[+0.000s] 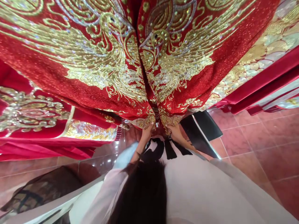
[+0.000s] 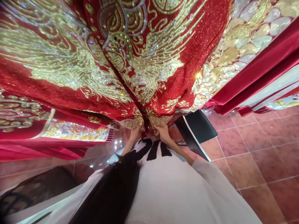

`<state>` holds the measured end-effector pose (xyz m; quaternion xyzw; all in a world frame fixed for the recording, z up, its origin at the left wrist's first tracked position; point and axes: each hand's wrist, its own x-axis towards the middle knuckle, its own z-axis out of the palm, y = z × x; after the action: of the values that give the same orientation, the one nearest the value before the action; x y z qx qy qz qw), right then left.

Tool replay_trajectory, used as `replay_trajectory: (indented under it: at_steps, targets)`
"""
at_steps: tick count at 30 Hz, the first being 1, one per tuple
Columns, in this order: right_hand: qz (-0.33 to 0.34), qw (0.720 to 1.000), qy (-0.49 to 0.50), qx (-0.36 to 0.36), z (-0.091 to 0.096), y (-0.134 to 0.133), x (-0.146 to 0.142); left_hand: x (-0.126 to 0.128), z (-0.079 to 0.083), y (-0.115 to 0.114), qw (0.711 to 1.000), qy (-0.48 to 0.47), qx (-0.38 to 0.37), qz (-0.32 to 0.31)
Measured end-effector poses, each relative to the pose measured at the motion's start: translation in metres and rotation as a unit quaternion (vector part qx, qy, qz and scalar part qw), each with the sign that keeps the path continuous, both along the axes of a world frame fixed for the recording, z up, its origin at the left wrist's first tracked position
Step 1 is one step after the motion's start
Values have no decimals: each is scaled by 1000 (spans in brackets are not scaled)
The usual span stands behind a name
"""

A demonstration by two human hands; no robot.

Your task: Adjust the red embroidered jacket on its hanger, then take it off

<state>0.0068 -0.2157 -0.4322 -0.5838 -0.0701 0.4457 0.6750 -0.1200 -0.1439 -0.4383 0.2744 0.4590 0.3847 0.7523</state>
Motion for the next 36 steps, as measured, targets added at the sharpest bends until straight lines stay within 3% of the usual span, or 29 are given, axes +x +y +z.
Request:
replay_trajectory:
  at_steps: [10,24,36]
  targets:
    - [56,994,95,15,24,6,-7,14,13,-16,999,-20,29,-1]
    - [24,992,106,61,33,12,-13,14,10,-19,999,-21,49,5]
    - [-4,993,105,47,27,16,-18,8,10,-21,998,16,50,21]
